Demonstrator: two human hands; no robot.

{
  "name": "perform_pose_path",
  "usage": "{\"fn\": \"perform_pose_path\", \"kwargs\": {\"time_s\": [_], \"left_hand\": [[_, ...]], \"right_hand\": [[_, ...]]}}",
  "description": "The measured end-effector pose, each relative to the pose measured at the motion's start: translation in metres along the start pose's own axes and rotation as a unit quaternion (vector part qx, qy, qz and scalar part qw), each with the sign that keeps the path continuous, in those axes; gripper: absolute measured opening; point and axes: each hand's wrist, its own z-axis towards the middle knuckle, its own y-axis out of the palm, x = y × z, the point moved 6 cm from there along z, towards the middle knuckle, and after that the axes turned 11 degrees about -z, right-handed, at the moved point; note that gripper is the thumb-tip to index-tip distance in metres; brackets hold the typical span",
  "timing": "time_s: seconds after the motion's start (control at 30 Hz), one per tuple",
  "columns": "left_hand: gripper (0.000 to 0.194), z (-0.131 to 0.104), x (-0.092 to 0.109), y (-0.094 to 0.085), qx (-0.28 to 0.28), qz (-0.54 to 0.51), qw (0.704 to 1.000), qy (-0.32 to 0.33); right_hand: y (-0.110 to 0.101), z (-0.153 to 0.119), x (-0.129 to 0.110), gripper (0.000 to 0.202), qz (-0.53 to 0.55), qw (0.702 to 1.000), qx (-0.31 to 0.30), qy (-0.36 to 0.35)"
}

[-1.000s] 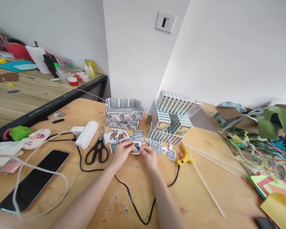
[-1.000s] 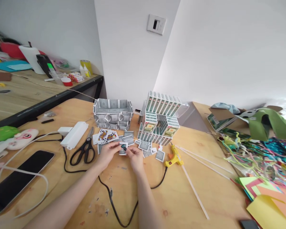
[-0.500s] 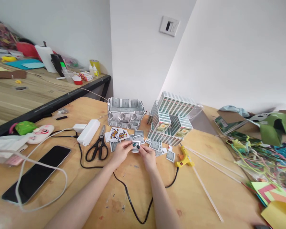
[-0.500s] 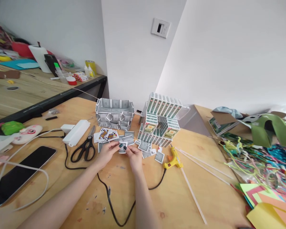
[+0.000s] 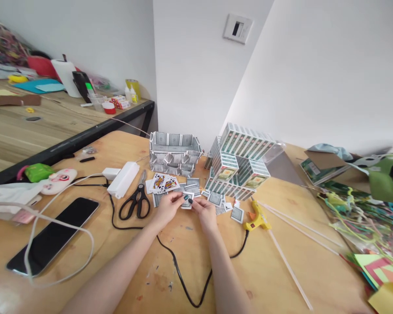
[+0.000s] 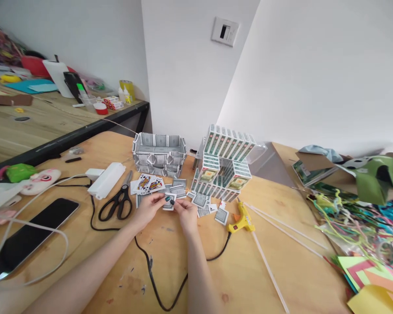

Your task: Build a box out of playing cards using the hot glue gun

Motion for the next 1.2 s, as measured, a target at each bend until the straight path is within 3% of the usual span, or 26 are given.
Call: {"fn": "perform_pose_path", "kwargs": {"time_s": [0.67,1.2], "left_hand": [[0.028,0.006,-0.012,-0.008,0.043,-0.016,0.999,-0.025],[0.029,0.007,-0.008,-0.008,0.017,-0.012,1.000,-0.018]], "right_hand": [[0.000,0.002,-0.003,0.023,-0.017,1.000,-0.011,0.011],[-0.002,0.003,0.000,0.029,-0.039,0.999,0.003,0.008]]}}
